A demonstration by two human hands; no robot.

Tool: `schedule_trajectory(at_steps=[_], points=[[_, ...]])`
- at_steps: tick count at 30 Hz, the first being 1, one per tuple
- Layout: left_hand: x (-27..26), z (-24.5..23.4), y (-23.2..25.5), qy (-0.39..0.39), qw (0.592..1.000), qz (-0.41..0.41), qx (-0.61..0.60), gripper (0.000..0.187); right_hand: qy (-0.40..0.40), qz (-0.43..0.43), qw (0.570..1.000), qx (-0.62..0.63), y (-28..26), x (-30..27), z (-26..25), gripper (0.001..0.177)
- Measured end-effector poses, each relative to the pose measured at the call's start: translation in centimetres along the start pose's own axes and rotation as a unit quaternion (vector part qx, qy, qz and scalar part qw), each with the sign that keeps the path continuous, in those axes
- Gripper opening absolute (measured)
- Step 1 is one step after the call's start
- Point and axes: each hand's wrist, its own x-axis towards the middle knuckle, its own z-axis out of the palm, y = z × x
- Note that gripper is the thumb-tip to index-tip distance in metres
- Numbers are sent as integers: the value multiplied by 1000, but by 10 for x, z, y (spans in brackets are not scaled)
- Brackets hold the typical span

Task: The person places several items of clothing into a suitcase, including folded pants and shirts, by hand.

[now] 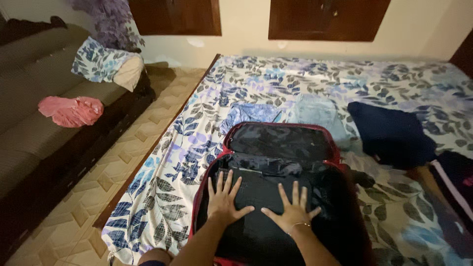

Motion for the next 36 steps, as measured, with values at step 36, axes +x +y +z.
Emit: schedule_trajectory(at_steps=[36], points=[[-14,19,-20,-161,982,97,12,179,-213,-75,965,-133,32,-39,-13,172]])
